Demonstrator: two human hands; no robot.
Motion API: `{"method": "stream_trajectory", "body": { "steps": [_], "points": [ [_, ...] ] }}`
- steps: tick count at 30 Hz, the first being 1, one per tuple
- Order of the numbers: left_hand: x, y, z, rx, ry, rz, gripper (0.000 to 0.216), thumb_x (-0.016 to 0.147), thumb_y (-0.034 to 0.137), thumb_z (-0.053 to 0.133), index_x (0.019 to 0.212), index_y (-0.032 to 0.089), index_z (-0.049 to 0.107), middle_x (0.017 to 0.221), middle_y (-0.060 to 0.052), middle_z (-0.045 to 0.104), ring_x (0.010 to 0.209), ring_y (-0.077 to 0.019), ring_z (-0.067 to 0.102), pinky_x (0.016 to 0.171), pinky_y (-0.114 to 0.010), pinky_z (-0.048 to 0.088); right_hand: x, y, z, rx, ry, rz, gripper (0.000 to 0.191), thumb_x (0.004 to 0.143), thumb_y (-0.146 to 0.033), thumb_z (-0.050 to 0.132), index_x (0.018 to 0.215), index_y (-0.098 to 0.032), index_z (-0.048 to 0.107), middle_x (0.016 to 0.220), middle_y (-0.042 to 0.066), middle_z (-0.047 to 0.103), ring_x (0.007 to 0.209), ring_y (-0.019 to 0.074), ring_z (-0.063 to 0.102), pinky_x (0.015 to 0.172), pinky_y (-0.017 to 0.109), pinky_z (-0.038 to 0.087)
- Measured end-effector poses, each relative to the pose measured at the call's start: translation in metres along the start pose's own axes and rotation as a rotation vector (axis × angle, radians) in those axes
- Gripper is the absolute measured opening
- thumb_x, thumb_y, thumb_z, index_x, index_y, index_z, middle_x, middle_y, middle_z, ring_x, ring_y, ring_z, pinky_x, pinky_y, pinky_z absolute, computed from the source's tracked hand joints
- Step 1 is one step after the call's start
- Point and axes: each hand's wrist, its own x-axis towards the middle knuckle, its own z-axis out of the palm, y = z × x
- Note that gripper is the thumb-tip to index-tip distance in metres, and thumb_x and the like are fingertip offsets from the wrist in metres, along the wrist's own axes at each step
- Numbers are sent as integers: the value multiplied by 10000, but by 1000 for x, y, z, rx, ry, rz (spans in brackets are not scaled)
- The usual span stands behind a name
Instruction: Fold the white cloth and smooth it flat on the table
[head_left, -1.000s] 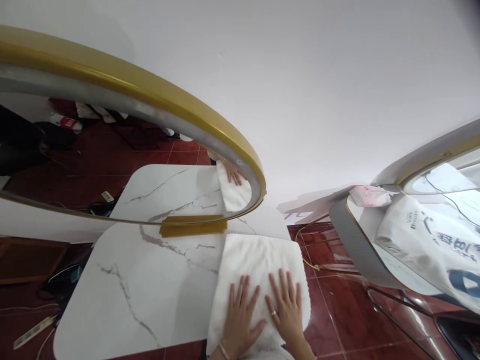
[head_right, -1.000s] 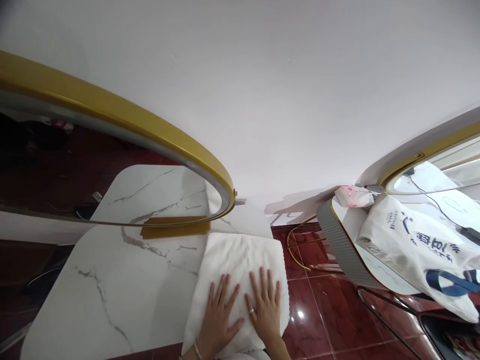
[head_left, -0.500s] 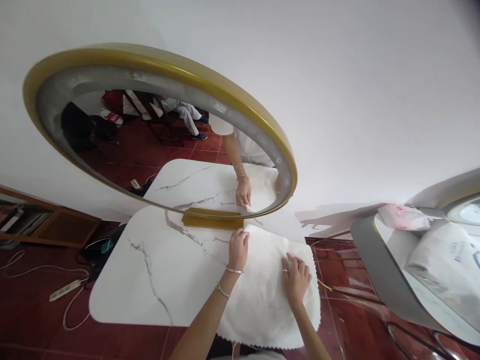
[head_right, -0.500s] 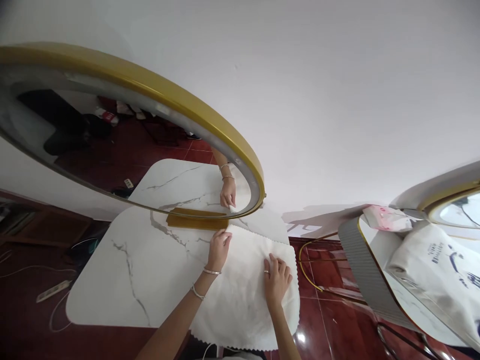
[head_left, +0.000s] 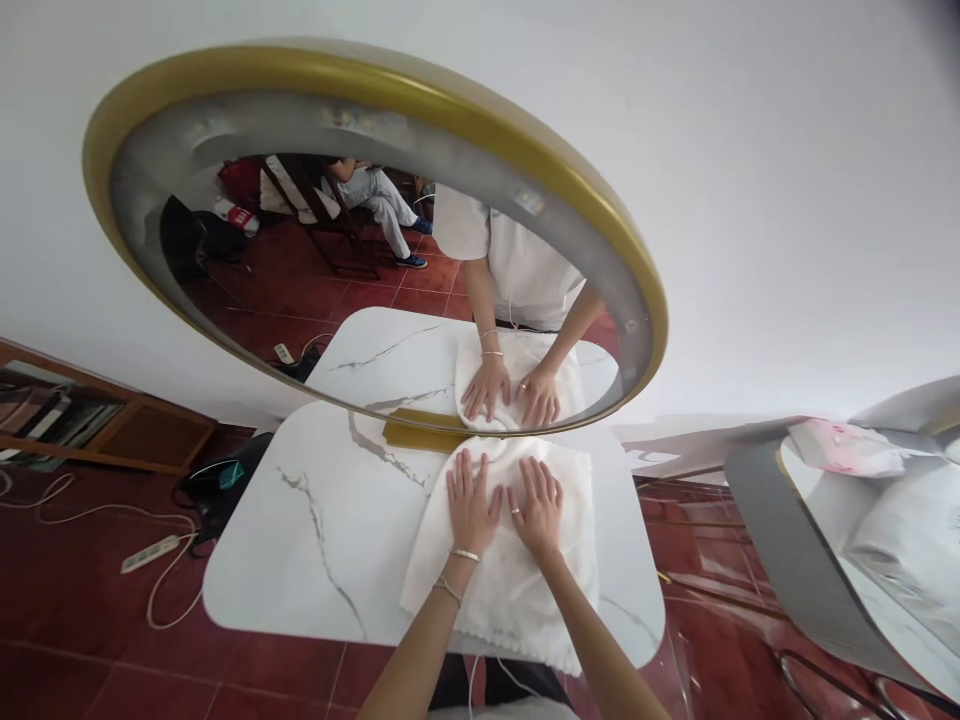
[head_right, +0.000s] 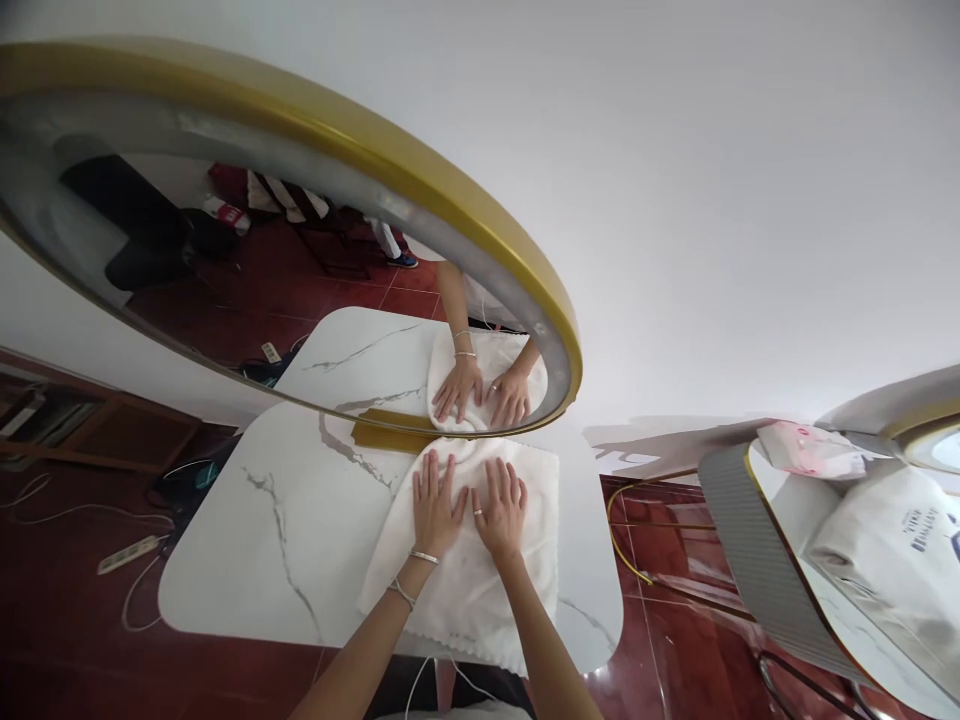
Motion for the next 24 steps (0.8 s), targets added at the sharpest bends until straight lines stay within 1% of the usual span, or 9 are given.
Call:
{"method": "stream_trajectory", "body": {
  "steps": [2, 4, 6, 8, 11, 15, 20, 22, 24],
  "points": [
    [-7, -6, -7, 0, 25, -56, 576, 944, 338, 419, 1487, 202, 283, 1583, -148, 137, 1459, -300, 143, 1135, -531, 241, 2, -7, 3, -9, -75, -122, 531, 967, -391, 381, 1450, -172, 347, 1488, 116, 374, 1409, 247, 246, 1109, 431, 226],
    [-24, -11, -17, -7, 42, -49, 579, 947, 299, 401, 1493, 171, 259, 1582, -159, 131, 1462, -306, 119, 1129, -531, 247, 7, -17, 7, -17, -133, -184, 560, 964, -403, 385, 1473, -182, 311, 1539, 115, 279, 1442, 252, 175, 1128, 441, 206],
    [-51, -14, -29, -15, 14, 45, 617, 941, 319, 413, 1501, 139, 227, 1581, -166, 136, 1463, -306, 112, 1135, -511, 242, 14, -28, 13, -19, -166, -215, 571, 960, -403, 390, 1483, -194, 296, 1561, 114, 220, 1453, 260, 137, 1135, 458, 198],
    [-79, -17, -40, -5, -55, 169, 694, 916, 410, 462, 1503, 133, 216, 1577, -168, 154, 1458, -308, 141, 1147, -498, 213, 19, -40, 18, -18, -190, -237, 576, 955, -385, 396, 1488, -194, 285, 1566, 116, 203, 1457, 261, 120, 1144, 470, 186],
    [-109, -29, -53, 52, -102, 210, 762, 870, 511, 513, 1496, 162, 255, 1564, -166, 208, 1442, -315, 200, 1160, -512, 133, 24, -59, 27, -4, -224, -288, 595, 946, -359, 412, 1494, -178, 270, 1563, 125, 206, 1460, 263, 107, 1155, 476, 165],
    [-123, -61, -65, 116, -101, 117, 736, 856, 505, 524, 1485, 202, 293, 1549, -154, 264, 1425, -319, 242, 1156, -545, 48, 23, -98, 43, 34, -260, -344, 621, 946, -389, 422, 1505, -190, 242, 1569, 140, 173, 1458, 288, 102, 1156, 487, 146],
    [-133, -101, -79, 179, -123, 43, 778, 849, 524, 505, 1504, 204, 233, 1544, -153, 275, 1420, -339, 244, 1141, -589, 22, 19, -148, 60, 101, -316, -388, 625, 946, -479, 407, 1505, -259, 235, 1580, 111, 138, 1449, 287, 154, 1155, 505, 121],
    [-134, -105, -82, 188, -123, 60, 812, 839, 552, 506, 1510, 201, 213, 1542, -160, 276, 1425, -344, 232, 1143, -590, 13, 18, -150, 60, 99, -311, -357, 610, 952, -473, 392, 1501, -250, 247, 1576, 95, 167, 1448, 263, 167, 1161, 509, 100],
    [-129, -99, -81, 174, -128, 109, 835, 832, 575, 504, 1511, 187, 212, 1539, -172, 275, 1429, -350, 217, 1143, -592, -1, 16, -139, 56, 70, -280, -292, 586, 961, -430, 380, 1497, -230, 258, 1570, 86, 197, 1449, 243, 164, 1163, 518, 83]
  ]
}}
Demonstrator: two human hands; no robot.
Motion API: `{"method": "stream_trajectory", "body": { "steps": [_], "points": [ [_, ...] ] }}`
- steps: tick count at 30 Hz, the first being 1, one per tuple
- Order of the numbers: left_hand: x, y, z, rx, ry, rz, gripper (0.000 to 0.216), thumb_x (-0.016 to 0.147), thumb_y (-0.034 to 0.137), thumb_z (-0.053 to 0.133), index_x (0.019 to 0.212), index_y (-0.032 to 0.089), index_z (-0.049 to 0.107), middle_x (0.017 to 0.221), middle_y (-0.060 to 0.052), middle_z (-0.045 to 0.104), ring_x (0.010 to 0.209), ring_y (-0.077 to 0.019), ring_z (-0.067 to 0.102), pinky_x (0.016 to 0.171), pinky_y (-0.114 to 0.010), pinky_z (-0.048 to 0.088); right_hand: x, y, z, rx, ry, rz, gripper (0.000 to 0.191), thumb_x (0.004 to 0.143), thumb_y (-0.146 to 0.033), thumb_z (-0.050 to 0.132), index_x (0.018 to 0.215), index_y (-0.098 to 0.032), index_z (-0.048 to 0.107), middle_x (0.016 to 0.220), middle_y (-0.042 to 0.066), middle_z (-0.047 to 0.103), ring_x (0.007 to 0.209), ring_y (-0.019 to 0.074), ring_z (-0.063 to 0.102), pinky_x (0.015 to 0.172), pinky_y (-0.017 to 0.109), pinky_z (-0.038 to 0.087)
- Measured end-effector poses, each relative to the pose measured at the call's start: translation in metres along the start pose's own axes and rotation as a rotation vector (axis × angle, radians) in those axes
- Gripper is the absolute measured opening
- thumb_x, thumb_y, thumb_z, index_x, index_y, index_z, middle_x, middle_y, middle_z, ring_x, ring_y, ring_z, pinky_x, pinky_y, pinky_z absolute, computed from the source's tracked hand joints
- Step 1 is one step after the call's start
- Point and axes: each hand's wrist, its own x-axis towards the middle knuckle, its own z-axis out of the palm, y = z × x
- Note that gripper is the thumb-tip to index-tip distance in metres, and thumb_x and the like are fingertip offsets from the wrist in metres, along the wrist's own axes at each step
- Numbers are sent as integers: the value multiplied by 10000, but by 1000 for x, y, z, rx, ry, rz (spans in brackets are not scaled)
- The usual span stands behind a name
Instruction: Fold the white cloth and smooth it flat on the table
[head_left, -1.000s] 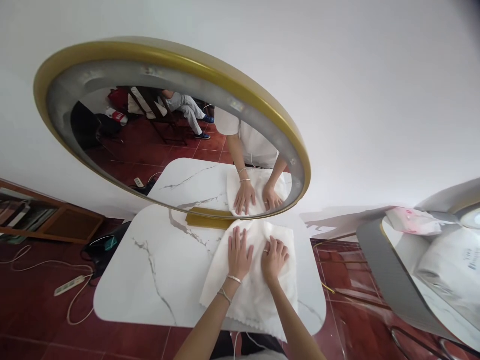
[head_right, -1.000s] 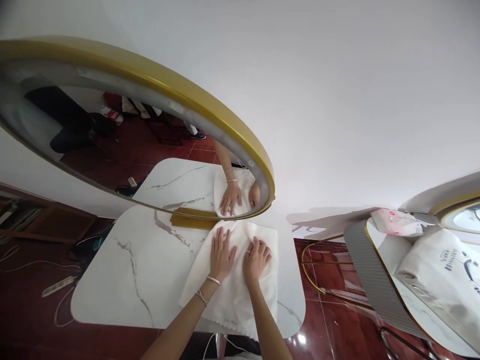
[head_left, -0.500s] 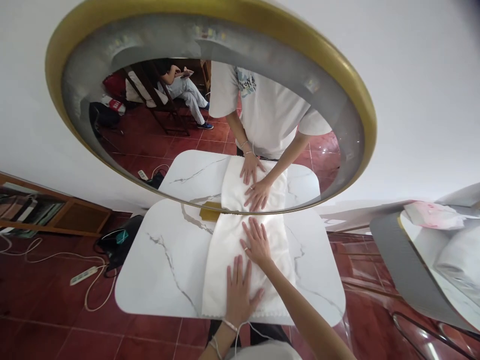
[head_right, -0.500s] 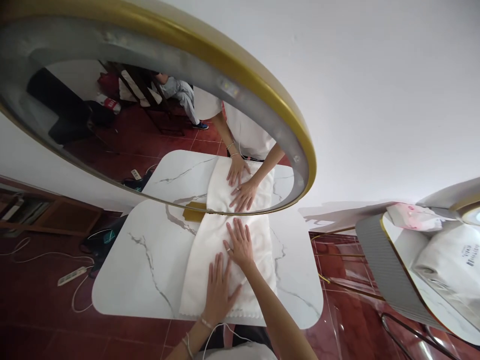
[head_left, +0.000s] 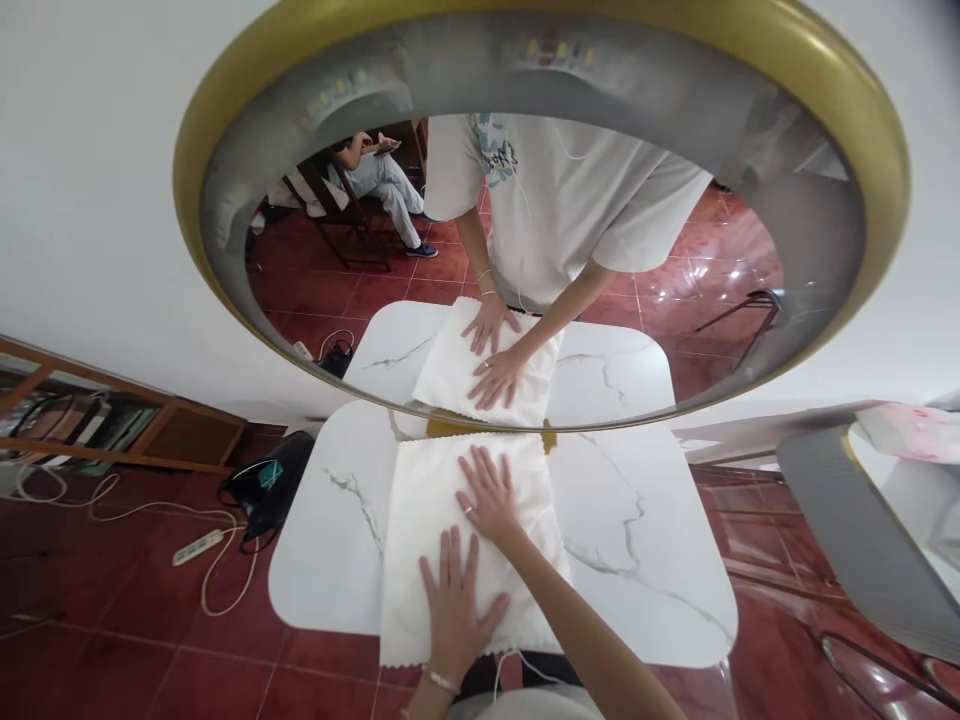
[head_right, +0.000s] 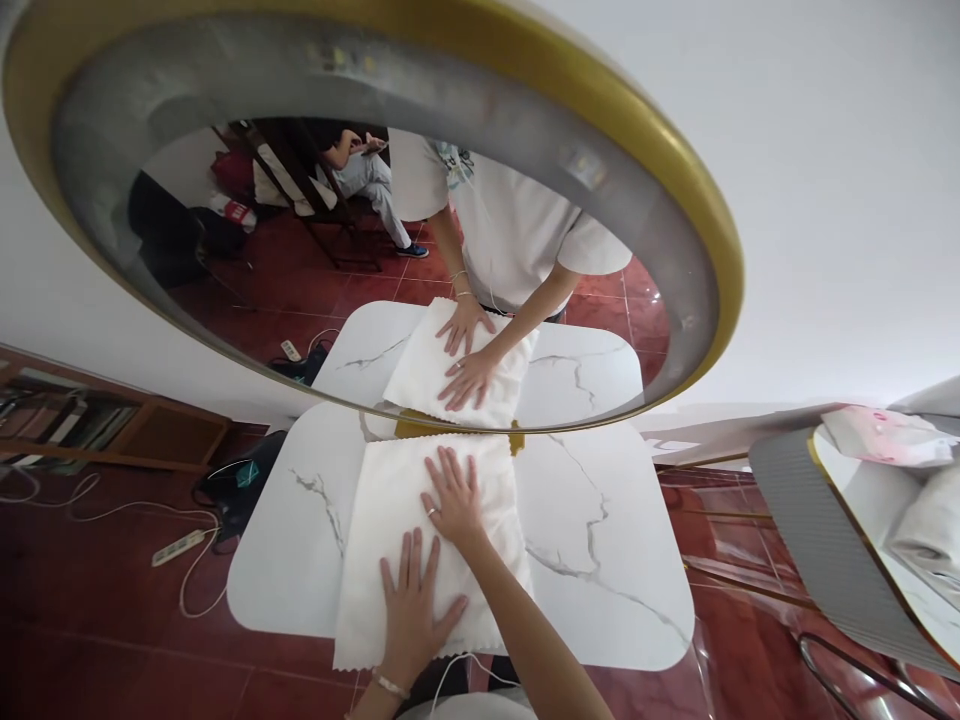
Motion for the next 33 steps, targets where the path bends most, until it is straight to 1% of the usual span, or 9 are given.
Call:
{"method": "stream_trajectory", "body": {
  "steps": [4, 7, 10, 12, 18, 22, 28, 31, 33],
  "points": [
    [19, 32, 5, -75, -32, 162, 856, 826, 633, 476, 1504, 169, 235, 1533, -186, 280, 1436, -354, 196, 1138, -591, -52, -27, 44, -15, -77, 74, 176, 563, 964, -376, 383, 1492, -213, 271, 1563, 98, 218, 1450, 249, 158, 1152, 551, 100],
    [26, 59, 13, -131, -51, 231, 885, 785, 686, 491, 1501, 224, 250, 1535, -178, 277, 1436, -378, 174, 1113, -616, -111, -47, 74, -25, -122, 135, 286, 584, 959, -427, 399, 1491, -217, 279, 1572, 100, 186, 1457, 289, 102, 1140, 571, 134],
    [23, 71, 17, -159, -79, 240, 875, 756, 694, 524, 1492, 307, 254, 1553, -135, 252, 1438, -399, 141, 1082, -651, -145, -54, 84, -29, -150, 142, 279, 579, 945, -460, 430, 1475, -257, 320, 1590, 84, 100, 1455, 339, 61, 1125, 599, 146],
    [19, 68, 18, -170, -90, 226, 865, 756, 692, 527, 1490, 326, 250, 1561, -116, 237, 1441, -390, 133, 1078, -649, -157, -50, 79, -28, -153, 112, 215, 573, 944, -447, 437, 1476, -271, 316, 1592, 71, 100, 1456, 332, 60, 1130, 587, 157],
    [14, 20, 7, -149, -36, 140, 804, 798, 684, 488, 1480, 307, 289, 1537, -148, 289, 1414, -373, 236, 1099, -622, -120, -11, 34, -9, -95, 23, 46, 588, 947, -373, 425, 1492, -208, 278, 1578, 90, 164, 1462, 265, 91, 1155, 502, 180],
    [26, -25, -6, -139, -61, 135, 759, 830, 663, 465, 1478, 306, 293, 1551, -128, 266, 1419, -363, 231, 1104, -623, -91, 20, -1, 11, -56, 61, 61, 567, 952, -331, 402, 1487, -181, 290, 1578, 115, 152, 1461, 272, 94, 1153, 503, 183],
    [33, -94, -18, -167, -115, 148, 779, 803, 673, 507, 1446, 256, 371, 1548, -129, 275, 1420, -354, 225, 1117, -631, -27, 60, -52, 42, 0, 106, 97, 576, 963, -256, 342, 1507, -115, 216, 1545, 159, 244, 1452, 265, 133, 1147, 476, 218],
    [38, -117, -20, -187, -97, 90, 832, 769, 682, 547, 1432, 203, 391, 1531, -159, 300, 1391, -362, 278, 1119, -626, 82, 83, -73, 53, -1, 73, 83, 543, 948, -250, 369, 1479, -149, 314, 1546, 162, 236, 1447, 312, 116, 1133, 519, 200],
    [53, -131, -20, -217, -41, -64, 793, 820, 636, 511, 1445, 173, 359, 1525, -167, 307, 1351, -338, 348, 1100, -569, 225, 101, -83, 57, -18, 24, 75, 519, 939, -278, 397, 1453, -209, 377, 1539, 152, 256, 1431, 356, 137, 1108, 592, 161]
  ]
}}
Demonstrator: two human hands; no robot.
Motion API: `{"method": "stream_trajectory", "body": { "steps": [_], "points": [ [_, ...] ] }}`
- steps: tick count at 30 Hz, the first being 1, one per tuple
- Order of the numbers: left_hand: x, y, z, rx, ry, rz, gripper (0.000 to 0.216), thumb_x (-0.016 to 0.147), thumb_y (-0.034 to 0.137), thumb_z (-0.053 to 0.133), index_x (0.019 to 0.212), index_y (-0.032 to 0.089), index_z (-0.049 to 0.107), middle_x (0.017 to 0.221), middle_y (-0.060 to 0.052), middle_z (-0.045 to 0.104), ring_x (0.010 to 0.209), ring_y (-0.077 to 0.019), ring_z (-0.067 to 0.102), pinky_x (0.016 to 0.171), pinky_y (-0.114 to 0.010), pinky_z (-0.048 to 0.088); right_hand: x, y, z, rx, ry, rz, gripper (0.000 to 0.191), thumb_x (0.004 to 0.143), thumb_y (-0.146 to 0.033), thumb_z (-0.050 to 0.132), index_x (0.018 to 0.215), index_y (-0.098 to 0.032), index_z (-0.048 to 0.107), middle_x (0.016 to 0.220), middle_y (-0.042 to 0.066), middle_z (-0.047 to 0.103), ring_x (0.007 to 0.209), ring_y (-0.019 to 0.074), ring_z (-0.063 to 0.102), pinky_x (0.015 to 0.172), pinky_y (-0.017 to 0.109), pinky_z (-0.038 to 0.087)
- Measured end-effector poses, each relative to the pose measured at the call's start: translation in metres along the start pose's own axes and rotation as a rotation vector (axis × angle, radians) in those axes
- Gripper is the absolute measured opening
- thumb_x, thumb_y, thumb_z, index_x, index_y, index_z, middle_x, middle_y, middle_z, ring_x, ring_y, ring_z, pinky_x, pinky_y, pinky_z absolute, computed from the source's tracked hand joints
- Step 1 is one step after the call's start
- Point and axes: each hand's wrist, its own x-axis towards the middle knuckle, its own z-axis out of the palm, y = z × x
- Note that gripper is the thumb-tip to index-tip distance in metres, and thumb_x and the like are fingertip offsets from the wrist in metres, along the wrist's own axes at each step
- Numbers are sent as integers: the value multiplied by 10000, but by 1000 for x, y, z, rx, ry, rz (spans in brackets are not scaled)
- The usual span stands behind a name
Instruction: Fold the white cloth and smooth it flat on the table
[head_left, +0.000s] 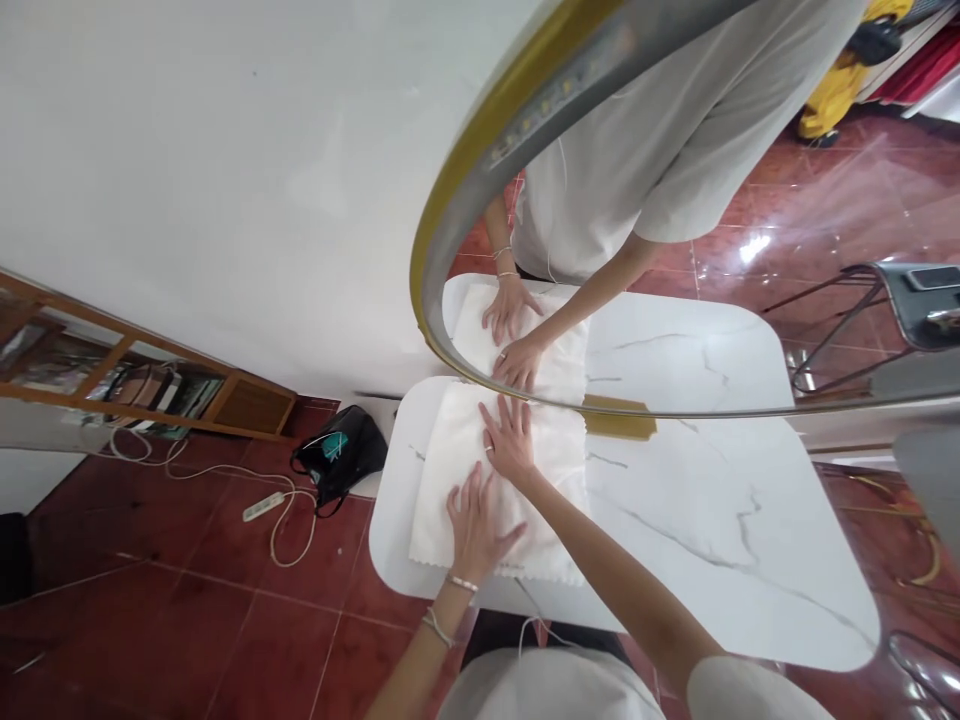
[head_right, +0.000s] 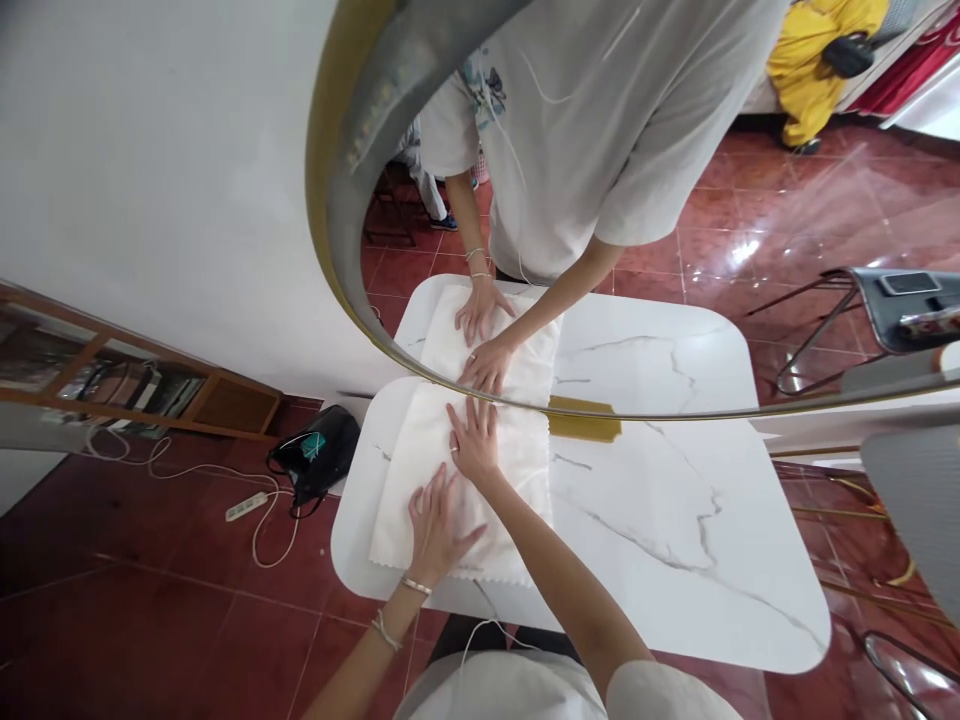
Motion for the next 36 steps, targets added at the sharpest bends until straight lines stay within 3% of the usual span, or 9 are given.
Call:
{"method": "stream_trajectory", "body": {
  "steps": [4, 9, 12, 15, 20, 23, 27, 32, 36],
  "points": [
    [62, -35, -6, -26, 146, -250, 543, 972, 400, 288, 1447, 143, 351, 1525, -141, 323, 1346, -277, 371, 1054, -449, 342, 37, -17, 7, -30, -104, 13, 509, 945, -327, 388, 1450, -259, 379, 1490, 146, 352, 1355, 378, 276, 1050, 658, 154],
    [125, -81, -8, 51, 63, -77, 556, 979, 356, 255, 1468, 96, 307, 1529, -144, 314, 1428, -245, 257, 1099, -423, 285, 70, -24, 17, -21, -137, -12, 496, 966, -296, 335, 1461, -295, 347, 1439, 92, 435, 1285, 295, 380, 1042, 523, 271],
    [133, -90, -7, 102, 55, -54, 563, 965, 397, 319, 1477, 162, 308, 1555, -127, 252, 1447, -267, 201, 1139, -507, 182, 68, -17, 16, -30, -95, 59, 508, 951, -236, 331, 1458, -221, 368, 1357, 115, 518, 1213, 269, 453, 1034, 438, 303],
    [135, -89, -5, 113, 67, -68, 542, 942, 404, 395, 1461, 256, 345, 1571, -98, 214, 1456, -294, 159, 1143, -593, 60, 52, -7, 12, -62, -31, 188, 516, 947, -260, 325, 1424, -83, 407, 1329, 195, 526, 1218, 330, 436, 1053, 491, 255],
    [136, -97, -6, 102, 55, -87, 532, 930, 395, 427, 1446, 276, 373, 1570, -87, 225, 1454, -280, 175, 1148, -591, 54, 42, -8, 13, -70, 9, 194, 525, 951, -345, 351, 1420, -118, 416, 1399, 170, 475, 1266, 343, 394, 1075, 555, 185],
    [120, -109, -13, 124, 98, -192, 523, 935, 403, 408, 1441, 270, 384, 1567, -91, 235, 1450, -280, 187, 1145, -592, 80, 49, -25, 20, -50, -16, 86, 523, 962, -356, 351, 1443, -152, 384, 1470, 147, 396, 1333, 312, 339, 1107, 531, 161],
    [66, -114, -23, 147, 164, -345, 528, 948, 424, 366, 1443, 241, 386, 1557, -120, 255, 1439, -297, 217, 1119, -581, 196, 33, -55, 26, 10, -41, -84, 462, 976, -361, 344, 1379, -178, 476, 1488, 98, 385, 1404, 274, 246, 1149, 501, 111],
    [-22, -94, -21, 184, 281, -417, 531, 962, 429, 338, 1447, 216, 380, 1536, -161, 289, 1436, -326, 215, 1109, -619, 173, -53, -78, 15, 87, -100, -223, 426, 982, -332, 328, 1344, -215, 520, 1403, 66, 502, 1294, 239, 416, 1112, 431, 255],
    [-59, -58, -11, 208, 256, -413, 521, 969, 389, 337, 1456, 205, 358, 1541, -169, 273, 1446, -331, 176, 1104, -647, 139, -119, -66, -10, 63, -113, -270, 666, 908, -533, 443, 1485, -230, 306, 1559, 74, 240, 1415, 310, 219, 1133, 484, 211]
  ]
}}
